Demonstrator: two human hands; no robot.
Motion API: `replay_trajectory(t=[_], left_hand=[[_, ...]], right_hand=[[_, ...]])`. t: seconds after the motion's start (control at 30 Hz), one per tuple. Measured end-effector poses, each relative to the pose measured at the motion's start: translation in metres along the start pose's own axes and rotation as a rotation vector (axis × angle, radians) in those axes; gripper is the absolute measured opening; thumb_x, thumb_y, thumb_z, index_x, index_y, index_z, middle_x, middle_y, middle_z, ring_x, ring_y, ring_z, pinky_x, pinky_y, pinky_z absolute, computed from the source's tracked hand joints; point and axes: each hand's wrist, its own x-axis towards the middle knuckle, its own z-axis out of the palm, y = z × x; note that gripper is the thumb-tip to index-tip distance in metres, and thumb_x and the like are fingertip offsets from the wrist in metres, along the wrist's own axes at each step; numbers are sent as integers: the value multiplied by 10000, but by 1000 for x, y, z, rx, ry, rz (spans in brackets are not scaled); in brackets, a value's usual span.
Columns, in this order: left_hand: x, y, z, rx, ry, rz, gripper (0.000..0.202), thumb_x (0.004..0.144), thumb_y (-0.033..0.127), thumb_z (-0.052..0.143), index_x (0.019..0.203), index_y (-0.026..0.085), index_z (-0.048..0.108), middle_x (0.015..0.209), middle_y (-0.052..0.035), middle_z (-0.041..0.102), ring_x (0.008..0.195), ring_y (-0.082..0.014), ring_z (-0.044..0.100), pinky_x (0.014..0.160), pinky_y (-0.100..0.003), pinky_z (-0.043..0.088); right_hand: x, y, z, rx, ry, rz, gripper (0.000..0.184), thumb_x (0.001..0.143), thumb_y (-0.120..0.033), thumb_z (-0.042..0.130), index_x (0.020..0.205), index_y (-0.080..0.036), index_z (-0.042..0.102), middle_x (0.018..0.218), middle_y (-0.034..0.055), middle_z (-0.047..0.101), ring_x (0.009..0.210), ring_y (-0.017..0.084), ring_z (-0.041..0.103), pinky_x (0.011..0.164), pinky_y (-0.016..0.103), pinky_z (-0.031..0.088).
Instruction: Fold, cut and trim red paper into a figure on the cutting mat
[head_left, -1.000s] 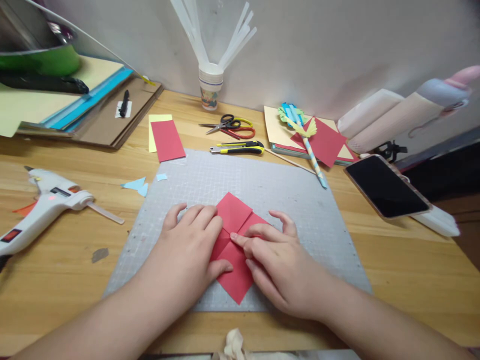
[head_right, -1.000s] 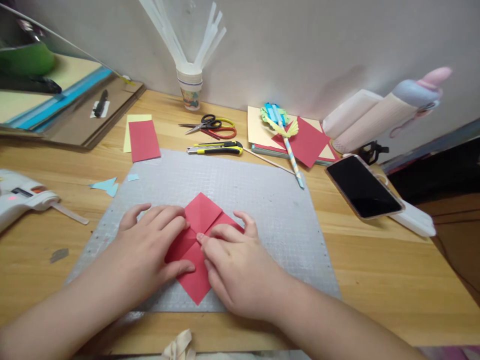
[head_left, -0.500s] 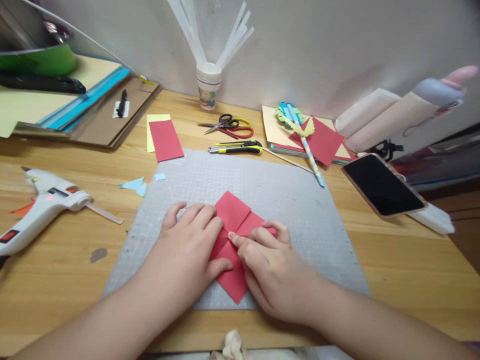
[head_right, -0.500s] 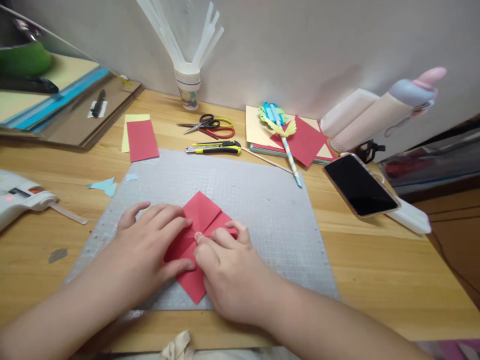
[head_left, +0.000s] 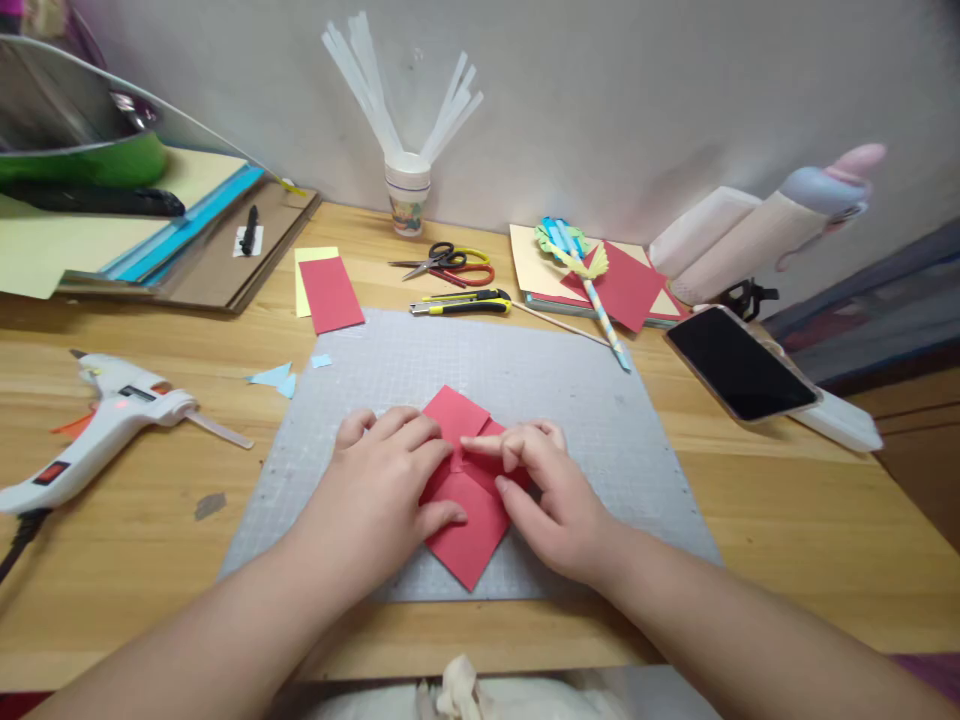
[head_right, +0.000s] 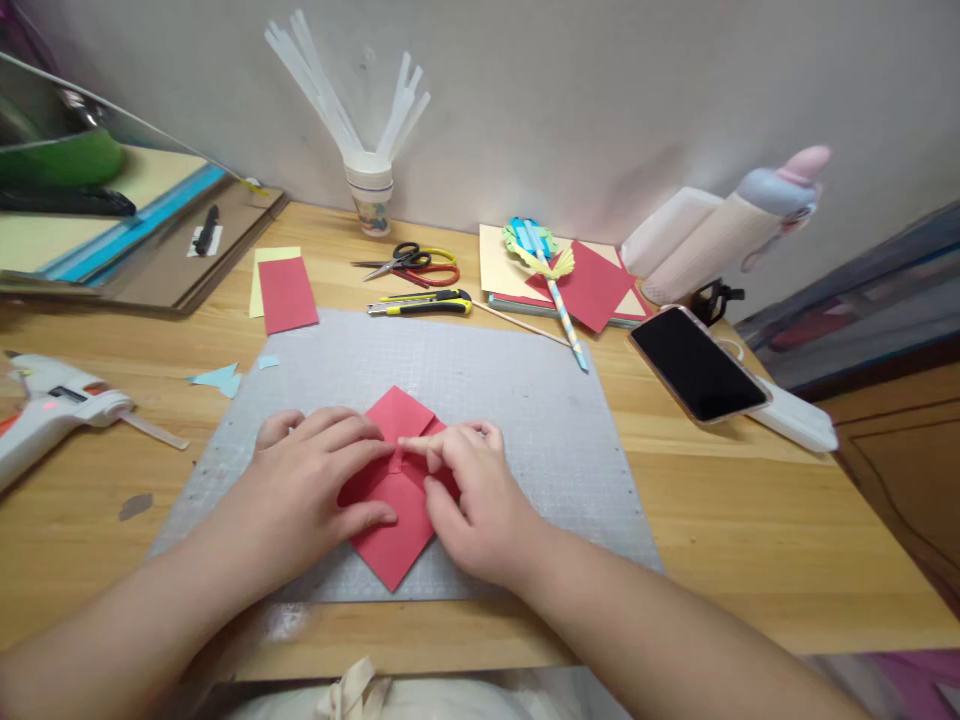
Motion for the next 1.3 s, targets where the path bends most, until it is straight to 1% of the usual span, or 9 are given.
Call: replay_trajectory(t=[0.07,0.17,0.37,0.47,0.6,0.87,1.07,1.17,1.3], left_hand=[[0,0,1,4,9,6,260,758,404,746,929,219,683,1063,-50,683,1103,-293,549,949,-474,295],[-2,1,2,16,24,19,217,785,363,724,941,219,677,1062,-44,692,1093,-280,562,942,-463,294],[-13,12,12,129,125,93,211,889,253,585,1072,199,677,1123,-50,702,1103,-263,572,934,-433,289],[-21,19,21,245,188,128,285,931,157,455,1098,156,686,1126,-81,706,1048,-247,588,917,-420,293],[-30,28,32,333,213,115,391,877,54,382,1119,90,687,1175,-110,697,1075,-254,565,915,-421,302],[-32,34,39,349,248,60,388,850,77,412,1138,89,672,1130,-109,700,1051,-255,556,920,-416,300],[-16,37,25,258,193,-4,209,835,163,489,906,165,686,882,-57,658,876,-251,555,879,-434,309],[-13,36,26,281,190,36,181,848,167,488,825,164,667,830,-47,638,854,-240,547,879,-428,312],[-12,37,32,321,214,137,160,862,182,501,828,156,656,927,-59,663,925,-228,548,915,-418,299]], right_hand=[[3,3,0,22,13,15,242,834,-37,411,959,-245,419,896,6,609,893,179,581,972,439,285],[6,4,1,-21,-49,27,297,806,-4,428,977,-246,441,886,-7,592,935,177,582,1030,463,224],[8,6,1,-9,-74,77,301,804,13,430,964,-242,430,953,-7,612,984,158,581,1048,447,204],[7,6,0,-7,-76,80,298,802,9,435,964,-241,435,952,-14,611,994,156,580,1055,450,191],[8,3,-1,-21,-93,76,336,791,4,442,1023,-238,463,935,-16,599,983,158,581,1066,466,173],[7,2,-2,-48,-132,71,376,816,-28,435,1134,-224,479,954,5,614,1024,180,576,1083,500,160],[3,-5,-5,-29,-61,59,290,826,-45,455,1034,-247,468,1068,9,650,1149,191,538,1092,517,130],[3,-5,-9,-23,10,69,259,825,-49,463,987,-251,461,1114,10,653,1166,185,540,1095,517,121],[4,-2,-13,-40,88,109,308,827,-58,461,1050,-269,492,1093,12,654,1162,186,552,1096,516,128]])
